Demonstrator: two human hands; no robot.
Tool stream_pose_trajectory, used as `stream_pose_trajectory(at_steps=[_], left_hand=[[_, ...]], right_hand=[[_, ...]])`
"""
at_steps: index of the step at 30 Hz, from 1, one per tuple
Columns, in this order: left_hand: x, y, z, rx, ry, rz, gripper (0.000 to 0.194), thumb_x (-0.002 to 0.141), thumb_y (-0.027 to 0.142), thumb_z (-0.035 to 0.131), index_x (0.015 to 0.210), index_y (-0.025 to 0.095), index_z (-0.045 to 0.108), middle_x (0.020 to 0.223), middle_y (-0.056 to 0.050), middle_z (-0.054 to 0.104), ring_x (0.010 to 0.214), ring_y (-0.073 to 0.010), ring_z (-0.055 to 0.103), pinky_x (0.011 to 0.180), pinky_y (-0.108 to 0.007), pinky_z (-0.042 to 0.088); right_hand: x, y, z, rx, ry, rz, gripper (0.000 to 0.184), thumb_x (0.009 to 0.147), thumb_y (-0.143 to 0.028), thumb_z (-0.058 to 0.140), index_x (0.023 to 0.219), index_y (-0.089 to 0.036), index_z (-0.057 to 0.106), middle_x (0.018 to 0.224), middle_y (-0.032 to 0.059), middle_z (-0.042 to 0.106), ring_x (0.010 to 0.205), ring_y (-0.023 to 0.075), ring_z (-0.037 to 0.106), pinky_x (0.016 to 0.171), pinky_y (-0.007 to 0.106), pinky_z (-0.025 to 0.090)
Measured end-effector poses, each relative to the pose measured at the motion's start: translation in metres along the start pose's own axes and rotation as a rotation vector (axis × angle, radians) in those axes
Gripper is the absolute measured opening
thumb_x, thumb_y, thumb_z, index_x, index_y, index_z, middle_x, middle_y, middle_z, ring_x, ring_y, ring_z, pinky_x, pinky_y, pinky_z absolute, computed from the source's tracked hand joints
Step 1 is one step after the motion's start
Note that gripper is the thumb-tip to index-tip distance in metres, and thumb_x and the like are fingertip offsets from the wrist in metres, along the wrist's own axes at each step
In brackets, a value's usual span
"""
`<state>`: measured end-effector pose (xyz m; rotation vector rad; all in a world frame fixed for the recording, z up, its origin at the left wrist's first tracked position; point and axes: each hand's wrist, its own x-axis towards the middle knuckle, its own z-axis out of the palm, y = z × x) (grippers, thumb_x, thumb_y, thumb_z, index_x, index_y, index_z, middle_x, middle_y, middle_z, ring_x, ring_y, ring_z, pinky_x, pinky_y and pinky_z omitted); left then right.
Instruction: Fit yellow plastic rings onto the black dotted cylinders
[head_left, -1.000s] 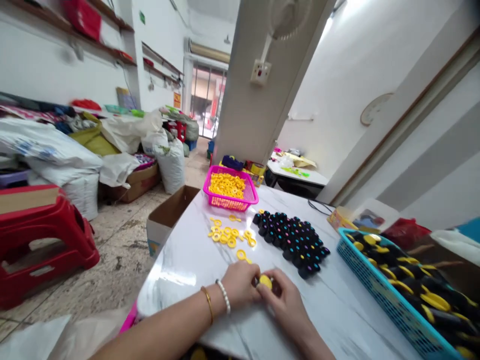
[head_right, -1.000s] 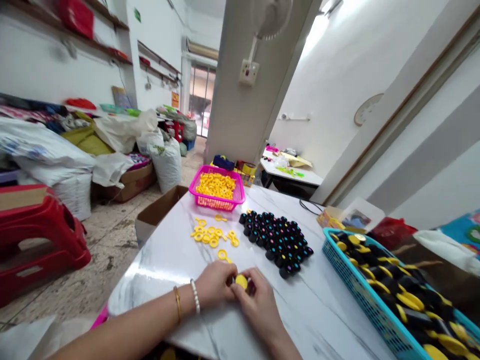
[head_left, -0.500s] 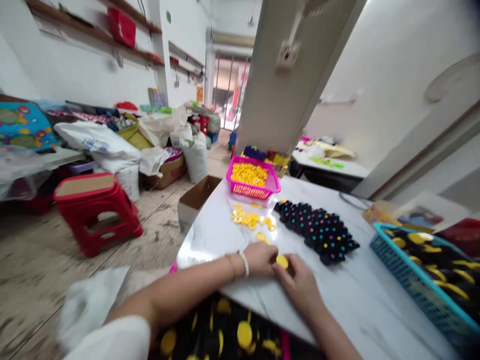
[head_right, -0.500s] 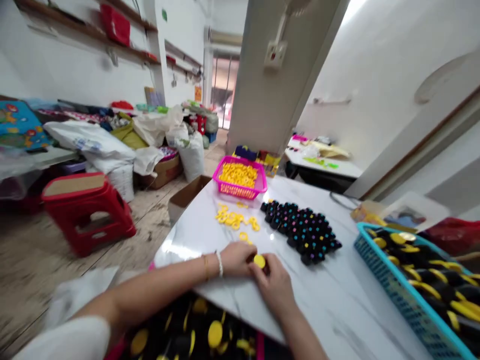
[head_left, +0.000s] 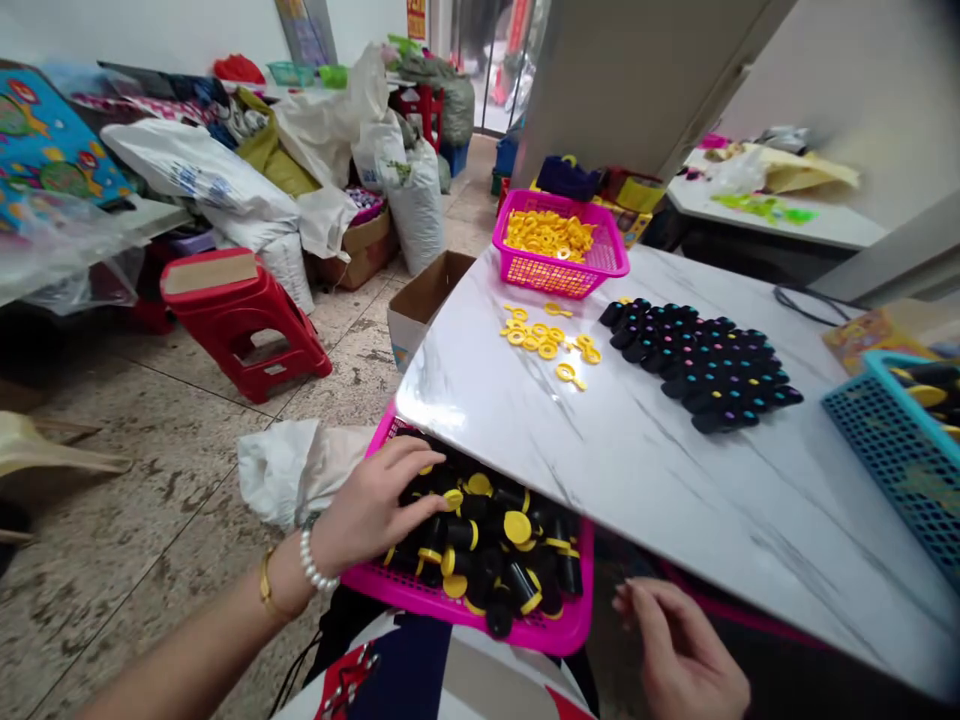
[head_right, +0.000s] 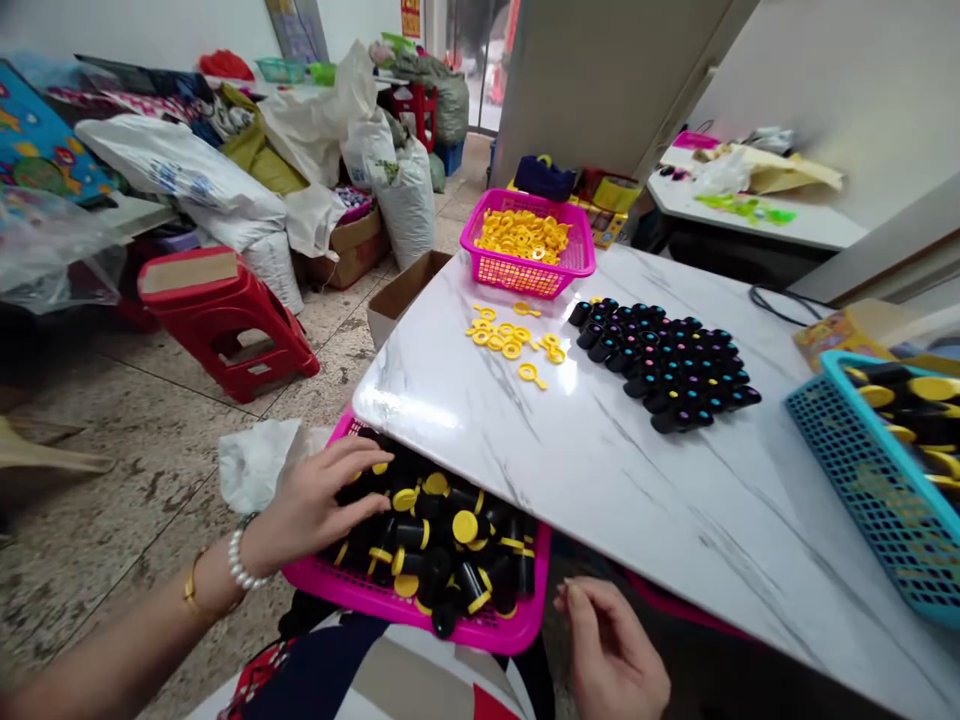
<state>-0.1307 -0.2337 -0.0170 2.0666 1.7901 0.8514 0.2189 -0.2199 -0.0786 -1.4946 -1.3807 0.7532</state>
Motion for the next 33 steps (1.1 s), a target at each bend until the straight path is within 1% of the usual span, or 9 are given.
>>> stream_pose_trajectory(at_steps=[4,10,15,17,20,23,26,29,33], left_hand=[[-0.017,-0.041,0.020,0.066,0.333,-0.326,0.049,0.085,0.044,0.053,0.126,0.018,0.052,0.127,-0.013,0.053,0.119,-0.0259,0.049,0.101,-0.040,0.040],[-0.039,-0.088,0.027,-0.268,-0.102,-0.662,0.058,0.089,0.057,0.033,0.119,0.015,0.059,0.102,-0.006,0.071,0.098,-0.0260,0.063,0.089,-0.035,0.048],[-0.064,-0.095,0.026,-0.269,-0.053,-0.823,0.059,0.087,0.060,0.036,0.118,0.016,0.060,0.111,-0.007,0.068,0.108,-0.0282,0.060,0.093,-0.039,0.048],[-0.062,-0.078,0.025,-0.111,0.130,-0.753,0.058,0.089,0.054,0.037,0.131,0.017,0.049,0.126,-0.010,0.060,0.117,-0.0293,0.054,0.100,-0.045,0.044],[-0.046,-0.037,0.023,0.107,0.332,-0.354,0.059,0.088,0.041,0.049,0.142,0.021,0.035,0.143,-0.011,0.043,0.131,-0.0283,0.041,0.110,-0.048,0.032],[-0.028,0.004,0.029,0.124,0.091,0.105,0.059,0.085,0.037,0.056,0.141,0.028,0.036,0.140,-0.010,0.046,0.131,-0.0281,0.039,0.108,-0.047,0.036],[-0.013,0.024,0.046,0.104,-0.187,0.387,0.057,0.084,0.048,0.056,0.137,0.033,0.042,0.138,-0.009,0.048,0.130,-0.0321,0.040,0.104,-0.052,0.040],[-0.006,0.021,0.057,0.114,-0.193,0.337,0.050,0.085,0.047,0.054,0.132,0.030,0.049,0.131,-0.011,0.053,0.128,-0.0332,0.040,0.103,-0.055,0.039],[-0.009,-0.001,0.051,0.152,-0.102,0.128,0.043,0.087,0.032,0.054,0.129,0.026,0.052,0.126,-0.012,0.056,0.126,-0.0303,0.043,0.103,-0.053,0.041]], right_hand=[[0.003,0.036,0.007,-0.211,-0.065,0.315,0.047,0.077,-0.059,0.056,0.095,-0.015,0.062,0.079,0.0103,0.069,0.065,0.0235,0.064,0.055,0.031,0.051],[-0.001,0.022,0.034,-0.331,-0.326,0.198,0.048,0.089,-0.059,0.035,0.093,-0.018,0.060,0.081,0.0081,0.068,0.077,0.0229,0.063,0.070,0.029,0.048],[-0.015,0.007,0.044,-0.354,-0.383,0.161,0.046,0.092,-0.057,0.032,0.099,-0.020,0.059,0.072,0.0039,0.065,0.068,0.0204,0.062,0.062,0.024,0.045],[-0.012,0.011,0.044,-0.380,-0.375,0.179,0.048,0.091,-0.058,0.030,0.093,-0.020,0.059,0.069,0.0044,0.065,0.065,0.0210,0.062,0.060,0.025,0.045],[-0.008,0.021,0.040,-0.417,-0.410,0.192,0.047,0.092,-0.058,0.030,0.097,-0.021,0.059,0.074,0.0063,0.068,0.070,0.0229,0.065,0.063,0.026,0.048],[-0.010,0.032,0.034,-0.471,-0.431,0.136,0.047,0.092,-0.055,0.033,0.116,-0.020,0.054,0.092,0.0100,0.071,0.083,0.0258,0.068,0.068,0.030,0.052],[-0.018,0.044,0.033,-0.541,-0.314,-0.137,0.055,0.089,-0.052,0.042,0.129,-0.016,0.045,0.115,0.0181,0.063,0.101,0.0322,0.063,0.079,0.040,0.053],[-0.028,0.043,0.037,-0.547,-0.233,-0.469,0.069,0.083,-0.049,0.054,0.140,-0.016,0.033,0.133,0.0213,0.048,0.120,0.0392,0.049,0.093,0.054,0.045],[-0.027,0.016,0.043,-0.618,-0.163,-0.676,0.075,0.077,-0.041,0.065,0.143,-0.022,0.035,0.152,0.0155,0.023,0.131,0.0462,0.033,0.102,0.065,0.032]])
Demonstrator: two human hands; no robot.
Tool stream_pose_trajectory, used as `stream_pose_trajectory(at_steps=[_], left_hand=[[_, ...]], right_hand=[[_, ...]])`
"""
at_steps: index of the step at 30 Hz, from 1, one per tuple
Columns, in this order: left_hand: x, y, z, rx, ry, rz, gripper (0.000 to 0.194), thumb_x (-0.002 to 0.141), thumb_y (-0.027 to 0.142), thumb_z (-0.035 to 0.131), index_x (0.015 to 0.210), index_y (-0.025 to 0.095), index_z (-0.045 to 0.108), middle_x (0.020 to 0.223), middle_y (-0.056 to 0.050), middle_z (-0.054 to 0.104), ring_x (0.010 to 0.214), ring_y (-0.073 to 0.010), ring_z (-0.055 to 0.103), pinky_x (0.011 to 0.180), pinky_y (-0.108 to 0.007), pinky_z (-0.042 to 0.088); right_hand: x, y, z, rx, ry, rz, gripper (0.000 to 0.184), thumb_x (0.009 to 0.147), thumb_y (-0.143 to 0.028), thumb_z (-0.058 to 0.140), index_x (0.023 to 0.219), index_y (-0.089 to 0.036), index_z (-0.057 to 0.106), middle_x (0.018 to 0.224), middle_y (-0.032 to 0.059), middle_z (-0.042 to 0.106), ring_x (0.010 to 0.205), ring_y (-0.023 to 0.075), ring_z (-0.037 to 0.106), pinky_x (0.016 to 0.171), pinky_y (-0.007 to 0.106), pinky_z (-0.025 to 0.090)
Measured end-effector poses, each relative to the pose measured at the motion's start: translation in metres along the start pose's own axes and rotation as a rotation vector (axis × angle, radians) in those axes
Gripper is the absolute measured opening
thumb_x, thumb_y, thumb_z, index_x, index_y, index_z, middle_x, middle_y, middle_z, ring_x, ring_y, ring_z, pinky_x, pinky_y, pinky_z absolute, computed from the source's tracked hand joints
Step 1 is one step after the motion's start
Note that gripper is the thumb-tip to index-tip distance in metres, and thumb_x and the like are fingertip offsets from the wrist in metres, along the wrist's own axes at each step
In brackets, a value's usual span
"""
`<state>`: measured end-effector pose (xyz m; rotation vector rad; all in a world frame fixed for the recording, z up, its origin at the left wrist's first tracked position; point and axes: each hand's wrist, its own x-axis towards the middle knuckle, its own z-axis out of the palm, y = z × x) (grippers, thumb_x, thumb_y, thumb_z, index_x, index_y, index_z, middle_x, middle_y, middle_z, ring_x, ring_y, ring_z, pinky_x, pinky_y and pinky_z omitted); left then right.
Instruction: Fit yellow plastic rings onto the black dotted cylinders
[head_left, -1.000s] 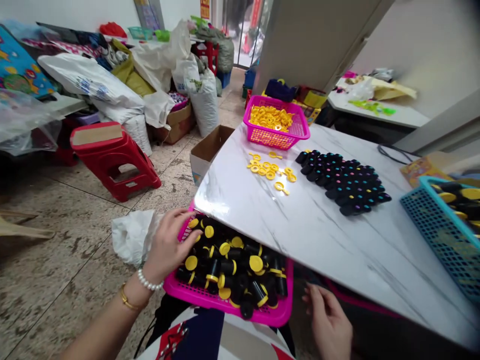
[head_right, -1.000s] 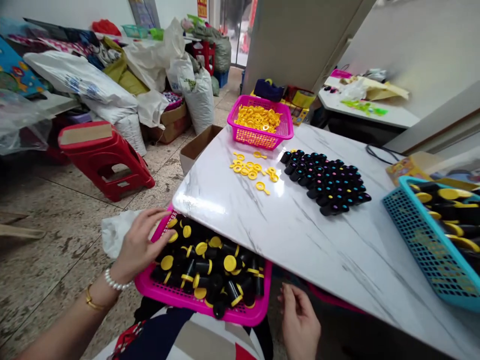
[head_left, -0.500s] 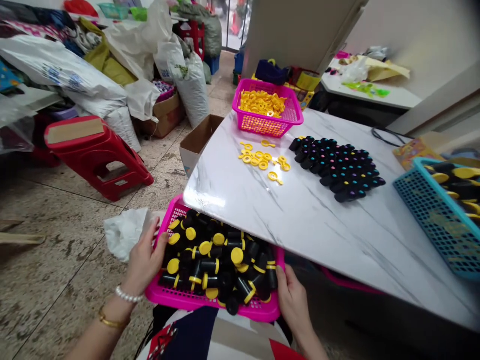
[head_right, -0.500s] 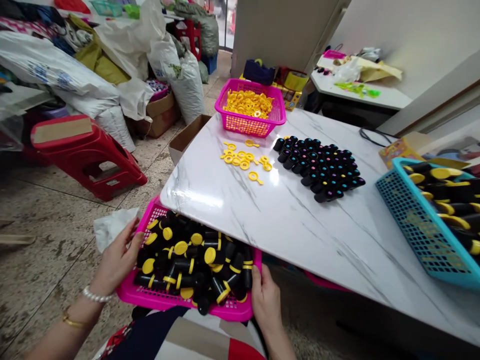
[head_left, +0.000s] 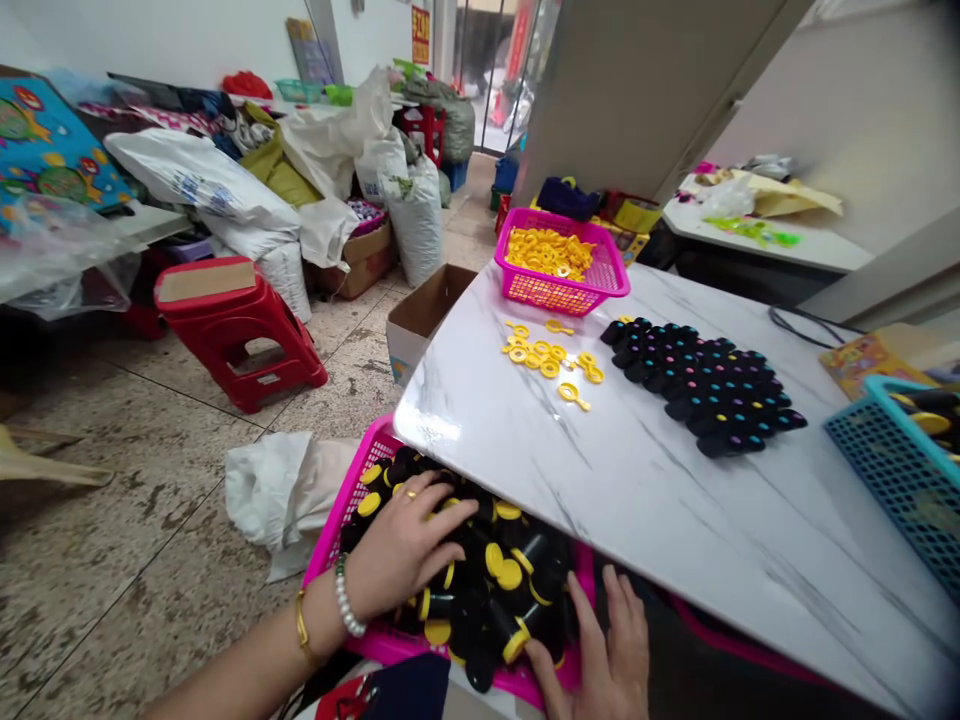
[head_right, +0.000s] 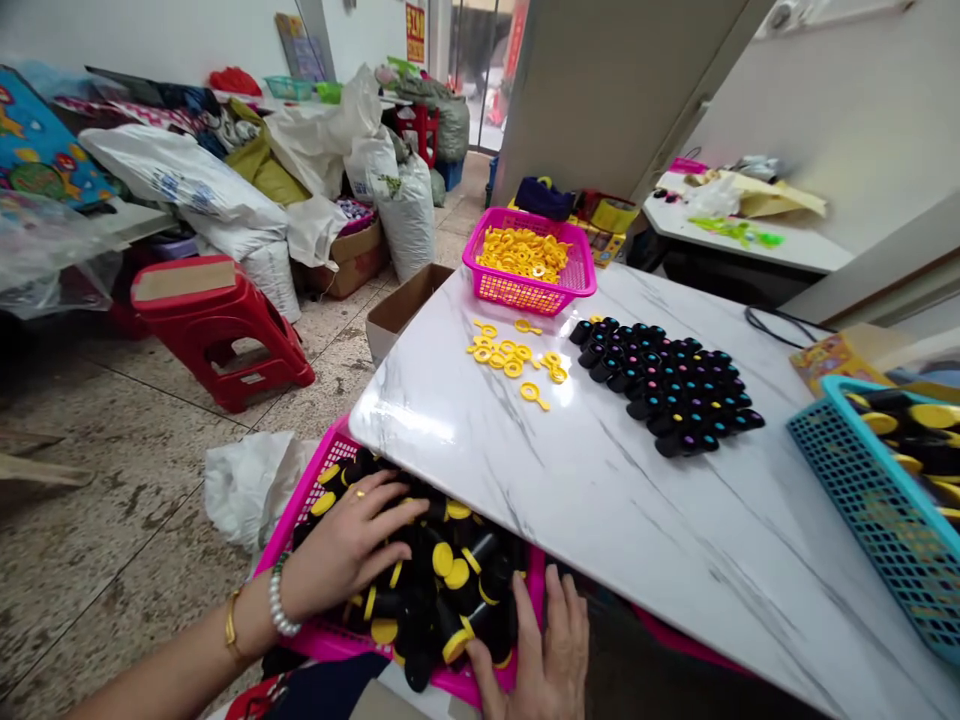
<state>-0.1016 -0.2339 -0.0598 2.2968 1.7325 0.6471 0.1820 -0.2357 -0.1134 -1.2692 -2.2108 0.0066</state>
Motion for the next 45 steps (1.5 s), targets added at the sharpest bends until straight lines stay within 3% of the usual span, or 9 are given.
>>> stream_pose_trajectory(at_steps=[3,7,17,20,24,26,33,40,45], left_hand=[[-0.012,-0.015,-0.004,-0.009,0.062,-0.092,0.040,0.088,0.031,0.053,0.128,0.022,0.053,0.126,-0.011,0.057,0.126,-0.0280,0.044,0.105,-0.049,0.041],[-0.018,-0.029,-0.002,0.033,0.036,-0.167,0.049,0.091,0.037,0.048,0.137,0.023,0.043,0.137,-0.009,0.050,0.133,-0.0278,0.036,0.107,-0.049,0.039],[0.002,-0.049,0.001,-0.042,0.129,-0.270,0.045,0.092,0.031,0.047,0.134,0.015,0.042,0.130,-0.014,0.054,0.122,-0.0254,0.049,0.104,-0.046,0.043],[-0.014,-0.030,-0.005,-0.056,0.162,-0.182,0.048,0.092,0.029,0.048,0.138,0.017,0.039,0.138,-0.013,0.047,0.132,-0.0256,0.039,0.110,-0.047,0.035],[-0.035,-0.008,-0.006,-0.033,-0.025,0.056,0.055,0.087,0.034,0.057,0.138,0.023,0.042,0.147,-0.010,0.037,0.137,-0.0314,0.027,0.110,-0.052,0.034],[-0.037,-0.005,-0.002,0.029,-0.061,0.044,0.055,0.087,0.034,0.056,0.139,0.024,0.041,0.148,-0.010,0.035,0.138,-0.0338,0.025,0.109,-0.055,0.032],[-0.007,-0.018,0.017,0.127,0.135,-0.161,0.053,0.091,0.028,0.047,0.142,0.019,0.035,0.137,-0.012,0.048,0.127,-0.0289,0.041,0.106,-0.050,0.037],[-0.010,-0.020,0.024,0.384,0.046,0.113,0.061,0.088,0.027,0.045,0.146,0.019,0.027,0.146,-0.007,0.039,0.131,-0.0312,0.039,0.100,-0.045,0.045],[-0.001,-0.020,0.005,0.397,0.183,0.253,0.066,0.084,0.031,0.052,0.145,0.021,0.030,0.136,-0.006,0.053,0.121,-0.0279,0.051,0.088,-0.036,0.053]], right_hand=[[0.024,-0.006,-0.006,0.048,-0.078,-0.139,0.076,0.080,-0.032,0.063,0.146,-0.024,0.029,0.151,0.0116,0.028,0.130,0.0394,0.039,0.102,0.057,0.038],[0.053,-0.014,0.001,0.148,-0.381,-0.346,0.074,0.086,-0.028,0.053,0.150,-0.016,0.018,0.150,0.0130,0.031,0.133,0.0319,0.038,0.101,0.047,0.044],[0.099,-0.048,0.015,0.206,-0.588,-0.404,0.076,0.083,-0.042,0.058,0.148,-0.021,0.025,0.155,0.0076,0.019,0.141,0.0343,0.016,0.109,0.054,0.031],[0.095,-0.035,0.008,0.314,-0.552,-0.430,0.075,0.084,-0.042,0.058,0.148,-0.019,0.025,0.156,0.0109,0.016,0.141,0.0334,0.019,0.110,0.053,0.029],[0.072,-0.009,-0.011,0.331,-0.530,-0.469,0.076,0.081,-0.045,0.061,0.146,-0.020,0.031,0.155,0.0129,0.016,0.140,0.0372,0.019,0.109,0.058,0.027],[0.061,-0.002,-0.015,0.246,-0.577,-0.494,0.071,0.082,-0.045,0.061,0.145,-0.023,0.034,0.155,0.0107,0.020,0.140,0.0385,0.016,0.108,0.061,0.025],[0.075,-0.037,0.010,0.201,-0.530,-0.389,0.062,0.085,-0.038,0.060,0.142,-0.027,0.039,0.154,0.0070,0.024,0.142,0.0351,0.010,0.111,0.057,0.023],[0.085,-0.036,0.013,0.217,-0.471,-0.400,0.077,0.078,-0.062,0.057,0.145,-0.033,0.031,0.156,0.0105,0.014,0.140,0.0370,0.018,0.107,0.062,0.024],[0.097,-0.016,-0.008,0.270,-0.216,-0.648,0.053,0.090,-0.038,0.055,0.138,-0.022,0.041,0.136,0.0137,0.052,0.125,0.0229,0.049,0.104,0.044,0.040]])
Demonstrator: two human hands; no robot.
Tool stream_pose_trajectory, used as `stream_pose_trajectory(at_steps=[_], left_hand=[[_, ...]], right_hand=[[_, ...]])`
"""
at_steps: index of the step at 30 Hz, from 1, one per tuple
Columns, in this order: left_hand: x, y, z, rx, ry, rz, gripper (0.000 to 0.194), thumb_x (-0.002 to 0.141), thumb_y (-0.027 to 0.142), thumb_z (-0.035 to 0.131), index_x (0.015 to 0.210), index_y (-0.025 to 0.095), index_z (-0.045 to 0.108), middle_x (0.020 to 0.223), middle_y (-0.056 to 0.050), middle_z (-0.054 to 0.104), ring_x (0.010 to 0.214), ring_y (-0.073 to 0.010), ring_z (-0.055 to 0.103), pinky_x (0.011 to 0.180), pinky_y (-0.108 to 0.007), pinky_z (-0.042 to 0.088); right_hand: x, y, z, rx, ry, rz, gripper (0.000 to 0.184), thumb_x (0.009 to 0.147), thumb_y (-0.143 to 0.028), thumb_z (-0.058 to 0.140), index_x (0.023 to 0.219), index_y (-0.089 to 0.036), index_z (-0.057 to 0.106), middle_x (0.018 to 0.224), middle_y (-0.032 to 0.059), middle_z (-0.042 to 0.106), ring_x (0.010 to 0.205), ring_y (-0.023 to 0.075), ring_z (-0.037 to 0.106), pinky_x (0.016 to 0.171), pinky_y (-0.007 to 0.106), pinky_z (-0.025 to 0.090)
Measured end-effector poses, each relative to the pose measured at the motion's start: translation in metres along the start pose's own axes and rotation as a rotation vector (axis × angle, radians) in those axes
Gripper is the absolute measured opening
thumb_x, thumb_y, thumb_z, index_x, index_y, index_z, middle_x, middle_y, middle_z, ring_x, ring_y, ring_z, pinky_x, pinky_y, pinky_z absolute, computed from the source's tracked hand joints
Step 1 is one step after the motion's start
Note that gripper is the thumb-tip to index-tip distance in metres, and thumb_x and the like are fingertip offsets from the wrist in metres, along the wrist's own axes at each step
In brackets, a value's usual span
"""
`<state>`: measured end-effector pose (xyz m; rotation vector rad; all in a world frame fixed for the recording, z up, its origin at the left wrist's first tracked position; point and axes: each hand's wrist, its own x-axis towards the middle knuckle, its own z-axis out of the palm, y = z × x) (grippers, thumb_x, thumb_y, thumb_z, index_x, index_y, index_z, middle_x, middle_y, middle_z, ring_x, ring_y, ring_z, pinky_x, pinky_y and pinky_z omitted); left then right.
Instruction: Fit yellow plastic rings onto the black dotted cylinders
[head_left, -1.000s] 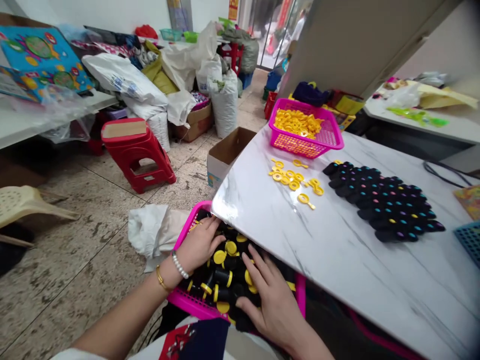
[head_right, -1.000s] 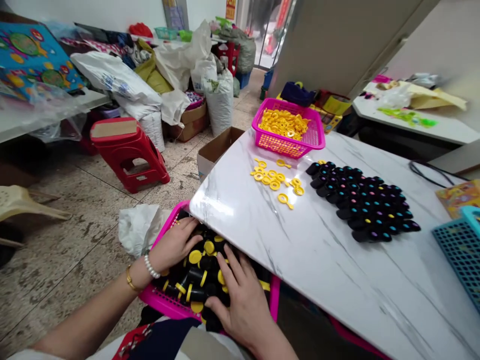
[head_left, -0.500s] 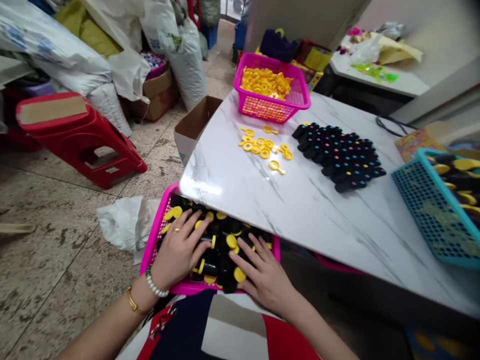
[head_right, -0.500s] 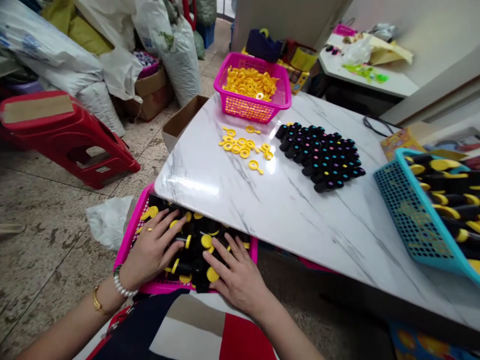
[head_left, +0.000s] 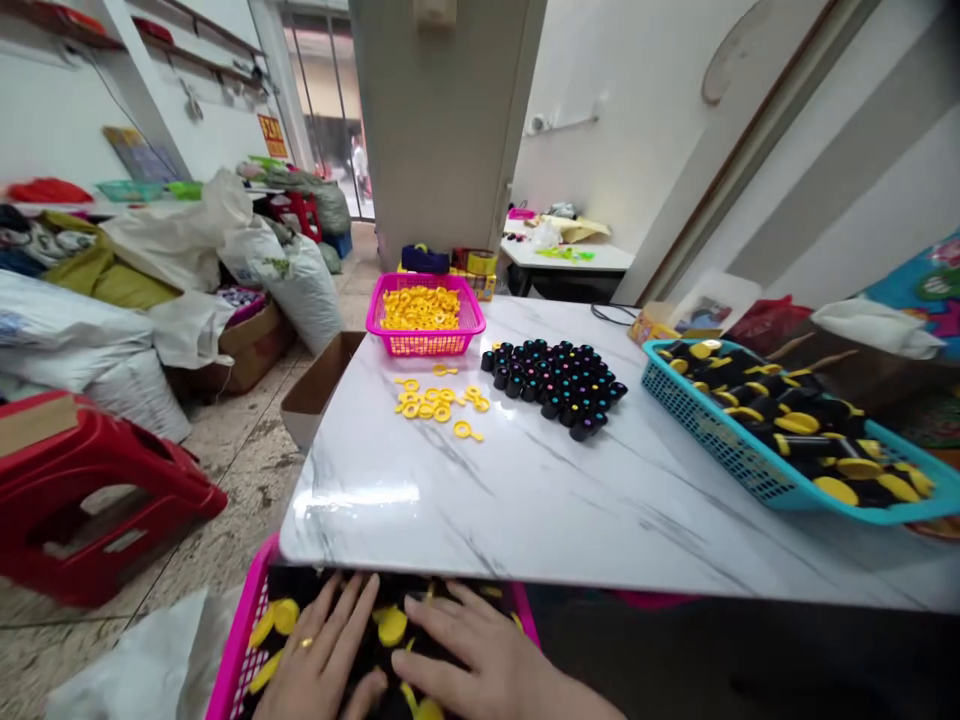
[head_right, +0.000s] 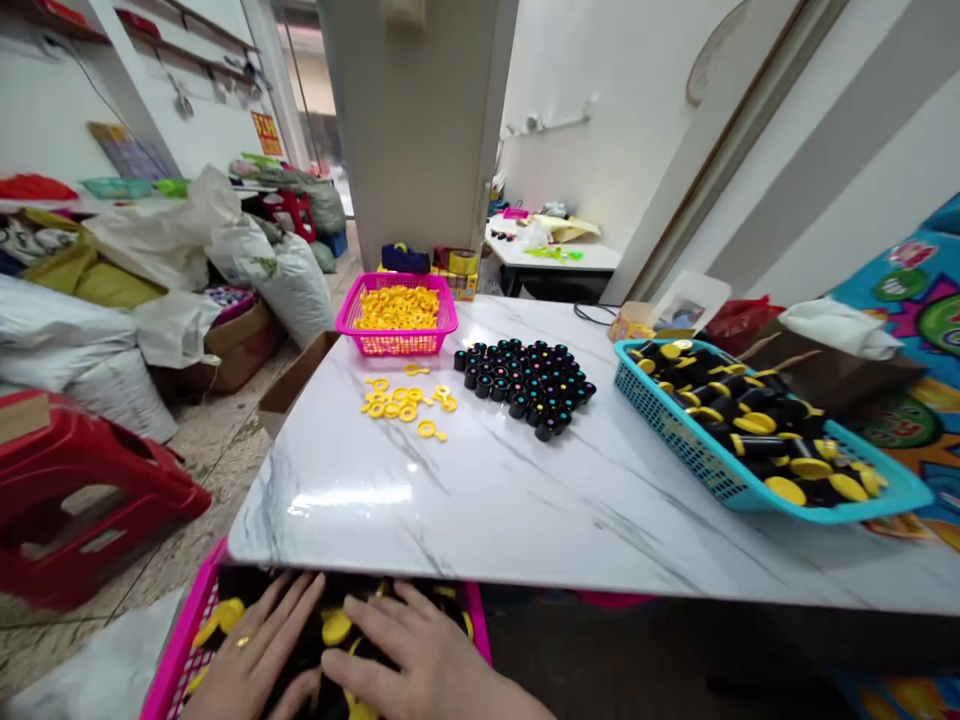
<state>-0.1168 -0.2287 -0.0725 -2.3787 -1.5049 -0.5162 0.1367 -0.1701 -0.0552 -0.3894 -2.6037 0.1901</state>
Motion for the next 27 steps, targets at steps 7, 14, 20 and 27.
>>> stream_pose_trajectory(at_steps=[7,14,20,27], left_hand=[[0.126,-0.008,-0.007,-0.441,-0.071,-0.080,0.026,0.092,0.028,0.045,0.112,0.023,0.060,0.092,-0.006,0.065,0.087,-0.0184,0.061,0.080,-0.032,0.051],[0.256,-0.009,0.052,-0.352,-0.178,-0.095,0.014,0.085,0.021,0.052,0.090,0.014,0.063,0.100,-0.012,0.058,0.092,-0.0224,0.059,0.081,-0.035,0.048],[0.260,0.029,0.063,-0.472,-0.179,0.079,0.012,0.087,0.017,0.048,0.085,0.018,0.060,0.088,-0.004,0.060,0.079,-0.0141,0.059,0.072,-0.024,0.046],[0.272,0.037,0.068,-0.586,-0.203,0.121,0.011,0.085,0.022,0.051,0.083,0.016,0.060,0.079,-0.003,0.060,0.073,-0.0140,0.055,0.068,-0.025,0.043]], right_hand=[[0.016,0.052,-0.070,0.044,0.380,0.391,0.021,0.088,-0.020,0.054,0.104,-0.019,0.067,0.102,0.0097,0.070,0.096,0.0188,0.066,0.084,0.032,0.055],[0.011,0.130,-0.085,-0.100,0.456,0.490,0.021,0.089,-0.025,0.052,0.097,-0.021,0.071,0.103,0.0082,0.070,0.099,0.0210,0.065,0.089,0.038,0.053],[-0.005,0.153,-0.085,0.326,0.522,0.833,0.031,0.085,-0.035,0.056,0.108,-0.016,0.065,0.101,0.0103,0.069,0.082,0.0190,0.067,0.063,0.029,0.056],[-0.002,0.156,-0.076,0.580,0.450,0.889,0.021,0.074,-0.030,0.068,0.090,-0.017,0.067,0.078,0.0013,0.067,0.069,0.0135,0.061,0.061,0.023,0.048]])
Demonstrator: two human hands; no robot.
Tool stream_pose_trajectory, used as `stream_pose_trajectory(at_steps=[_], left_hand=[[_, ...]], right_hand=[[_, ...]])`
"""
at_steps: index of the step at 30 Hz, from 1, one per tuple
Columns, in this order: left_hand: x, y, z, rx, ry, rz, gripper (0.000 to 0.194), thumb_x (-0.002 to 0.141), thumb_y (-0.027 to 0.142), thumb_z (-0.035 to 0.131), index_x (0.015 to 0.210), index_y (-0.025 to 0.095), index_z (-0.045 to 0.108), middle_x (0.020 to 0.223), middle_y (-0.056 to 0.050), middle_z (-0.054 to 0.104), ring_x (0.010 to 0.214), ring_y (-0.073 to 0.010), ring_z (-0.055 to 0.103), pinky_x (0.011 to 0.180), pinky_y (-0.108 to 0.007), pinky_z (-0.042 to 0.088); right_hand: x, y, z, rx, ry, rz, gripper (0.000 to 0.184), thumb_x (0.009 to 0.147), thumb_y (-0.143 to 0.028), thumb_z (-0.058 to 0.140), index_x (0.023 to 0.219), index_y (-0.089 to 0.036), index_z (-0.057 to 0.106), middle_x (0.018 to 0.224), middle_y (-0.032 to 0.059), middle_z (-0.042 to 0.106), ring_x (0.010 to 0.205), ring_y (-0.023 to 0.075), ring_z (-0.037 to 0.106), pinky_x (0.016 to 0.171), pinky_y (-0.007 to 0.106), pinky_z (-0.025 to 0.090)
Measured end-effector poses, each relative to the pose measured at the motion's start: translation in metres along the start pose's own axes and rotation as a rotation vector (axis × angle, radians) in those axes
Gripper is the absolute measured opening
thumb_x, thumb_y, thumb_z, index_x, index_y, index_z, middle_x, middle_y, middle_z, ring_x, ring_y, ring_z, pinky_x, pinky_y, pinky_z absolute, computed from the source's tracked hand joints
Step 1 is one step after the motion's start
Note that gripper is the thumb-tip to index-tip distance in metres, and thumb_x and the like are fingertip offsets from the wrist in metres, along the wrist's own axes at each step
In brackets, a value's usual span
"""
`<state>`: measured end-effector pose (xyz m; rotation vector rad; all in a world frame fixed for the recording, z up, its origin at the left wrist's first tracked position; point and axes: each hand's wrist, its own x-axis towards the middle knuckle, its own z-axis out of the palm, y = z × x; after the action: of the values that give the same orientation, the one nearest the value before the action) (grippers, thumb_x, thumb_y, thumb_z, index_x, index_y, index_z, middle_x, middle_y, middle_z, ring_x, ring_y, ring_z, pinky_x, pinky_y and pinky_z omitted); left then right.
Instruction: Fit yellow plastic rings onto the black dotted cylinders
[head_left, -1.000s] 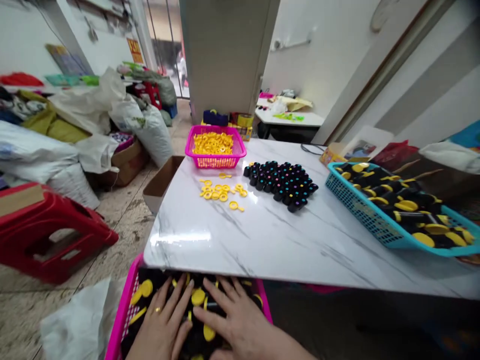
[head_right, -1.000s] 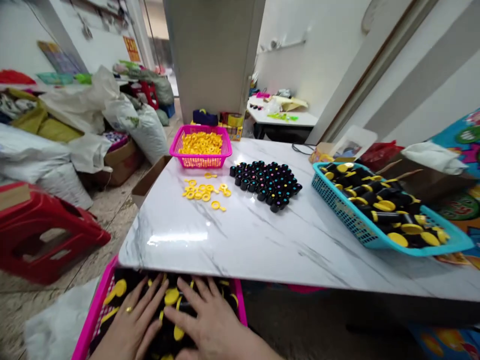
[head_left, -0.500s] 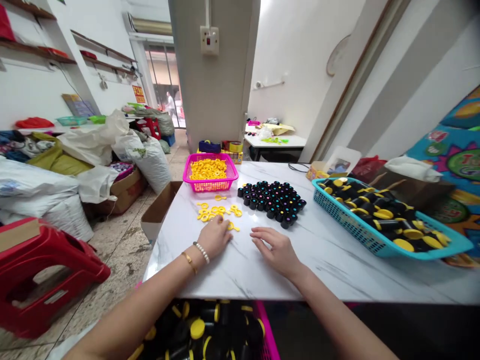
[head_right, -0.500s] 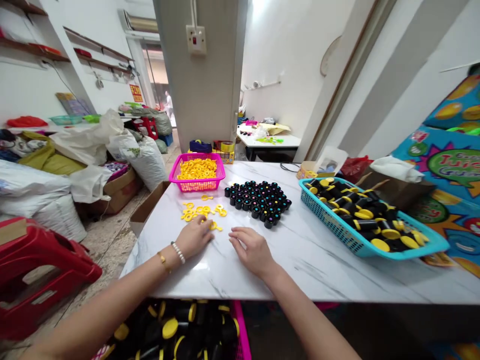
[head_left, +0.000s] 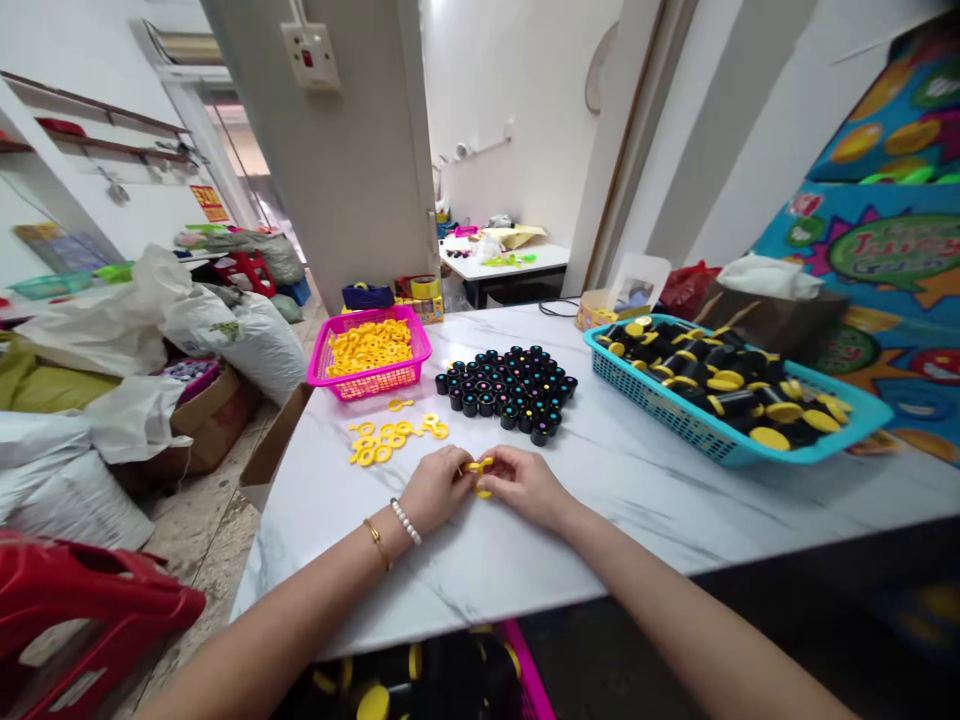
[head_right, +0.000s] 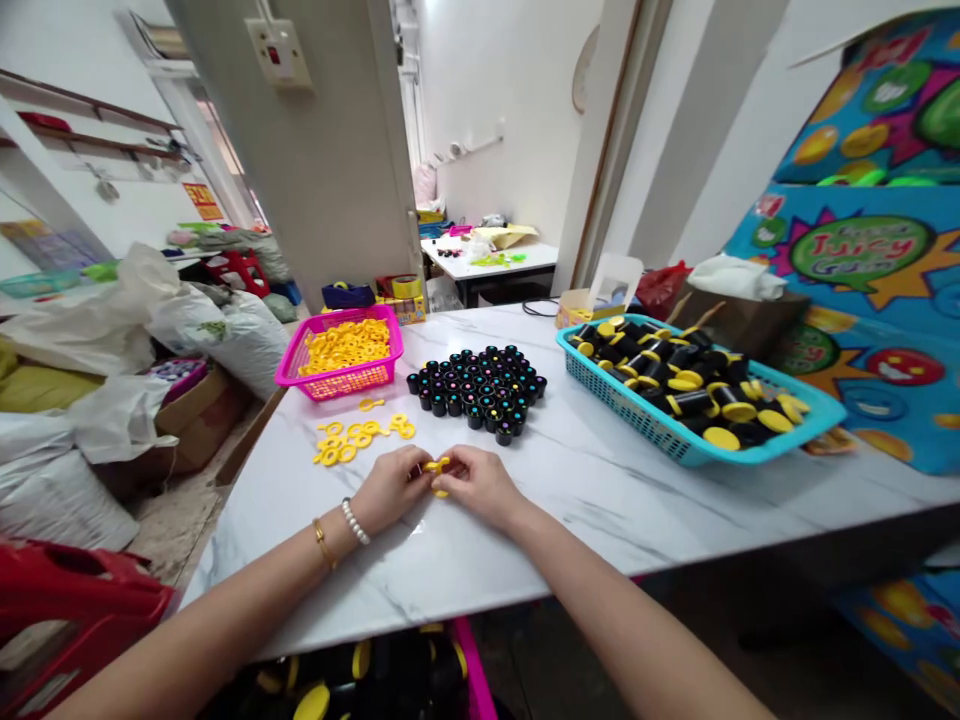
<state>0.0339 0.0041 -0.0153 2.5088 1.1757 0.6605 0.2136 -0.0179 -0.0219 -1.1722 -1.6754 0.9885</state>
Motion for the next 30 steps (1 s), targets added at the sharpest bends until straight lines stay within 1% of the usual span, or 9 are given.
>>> stream_pose_trajectory(at_steps=[4,8,10,13,16,19,22,26,30], left_hand=[[0.009,-0.007,-0.018,-0.074,-0.080,0.033,0.021,0.078,0.032,0.061,0.094,0.018,0.064,0.076,0.000,0.061,0.062,-0.0110,0.054,0.060,-0.023,0.042],[0.029,-0.021,-0.029,-0.076,0.096,-0.199,0.027,0.080,0.036,0.058,0.100,0.019,0.064,0.077,0.000,0.066,0.064,-0.0122,0.058,0.064,-0.024,0.044],[0.045,-0.032,-0.025,-0.036,0.210,-0.317,0.030,0.081,0.037,0.057,0.102,0.017,0.063,0.079,-0.003,0.066,0.071,-0.0151,0.059,0.070,-0.027,0.045],[0.072,-0.045,-0.010,0.005,0.302,-0.412,0.038,0.076,0.036,0.063,0.105,0.012,0.061,0.084,-0.007,0.065,0.079,-0.0193,0.060,0.076,-0.032,0.045],[0.093,-0.052,0.003,0.011,0.345,-0.438,0.039,0.071,0.034,0.068,0.102,0.011,0.062,0.087,-0.009,0.063,0.084,-0.0207,0.059,0.077,-0.032,0.044],[0.103,-0.052,0.005,-0.004,0.373,-0.436,0.032,0.070,0.030,0.069,0.097,0.013,0.063,0.091,-0.009,0.062,0.084,-0.0197,0.058,0.078,-0.032,0.044],[0.096,-0.047,-0.003,-0.023,0.393,-0.419,0.024,0.070,0.027,0.068,0.090,0.014,0.062,0.091,-0.009,0.062,0.086,-0.0200,0.058,0.079,-0.032,0.044],[0.056,-0.024,-0.013,-0.069,0.371,-0.388,0.022,0.073,0.028,0.065,0.090,0.017,0.056,0.088,-0.004,0.064,0.074,-0.0158,0.060,0.072,-0.030,0.045],[0.008,0.014,-0.005,-0.340,0.222,-0.363,0.028,0.072,0.029,0.065,0.097,0.019,0.056,0.092,-0.001,0.066,0.057,-0.0094,0.057,0.057,-0.023,0.045]], right_hand=[[0.008,0.001,-0.001,0.015,0.095,0.029,0.017,0.074,-0.034,0.067,0.073,-0.017,0.064,0.064,-0.0017,0.060,0.057,0.0106,0.054,0.052,0.021,0.042],[0.016,0.001,-0.009,0.192,0.266,0.182,0.023,0.074,-0.040,0.065,0.077,-0.018,0.058,0.057,-0.0042,0.057,0.043,0.0075,0.045,0.040,0.018,0.034],[0.017,0.001,-0.011,0.200,0.281,0.203,0.024,0.074,-0.041,0.065,0.077,-0.019,0.056,0.057,-0.0040,0.058,0.040,0.0062,0.042,0.037,0.017,0.031],[0.015,0.001,-0.007,0.221,0.200,0.210,0.025,0.073,-0.041,0.065,0.076,-0.018,0.055,0.056,-0.0031,0.059,0.036,0.0055,0.042,0.033,0.016,0.030],[0.014,0.003,-0.004,0.266,0.164,0.227,0.025,0.072,-0.039,0.065,0.080,-0.018,0.053,0.056,-0.0035,0.060,0.036,0.0058,0.045,0.032,0.015,0.032],[0.015,0.004,-0.004,0.276,0.175,0.231,0.027,0.069,-0.035,0.065,0.085,-0.017,0.053,0.061,-0.0027,0.061,0.043,0.0085,0.053,0.034,0.016,0.036],[0.015,0.006,-0.007,0.258,0.161,0.227,0.024,0.069,-0.034,0.065,0.083,-0.017,0.056,0.062,-0.0018,0.060,0.048,0.0101,0.056,0.036,0.017,0.038],[0.012,0.006,-0.010,0.229,0.145,0.225,0.021,0.069,-0.034,0.066,0.078,-0.017,0.058,0.060,-0.0028,0.059,0.045,0.0082,0.050,0.040,0.019,0.038],[0.007,0.003,-0.018,-0.147,0.201,0.132,0.018,0.068,-0.030,0.067,0.081,-0.018,0.067,0.063,-0.0011,0.062,0.055,0.0113,0.054,0.050,0.022,0.040]])
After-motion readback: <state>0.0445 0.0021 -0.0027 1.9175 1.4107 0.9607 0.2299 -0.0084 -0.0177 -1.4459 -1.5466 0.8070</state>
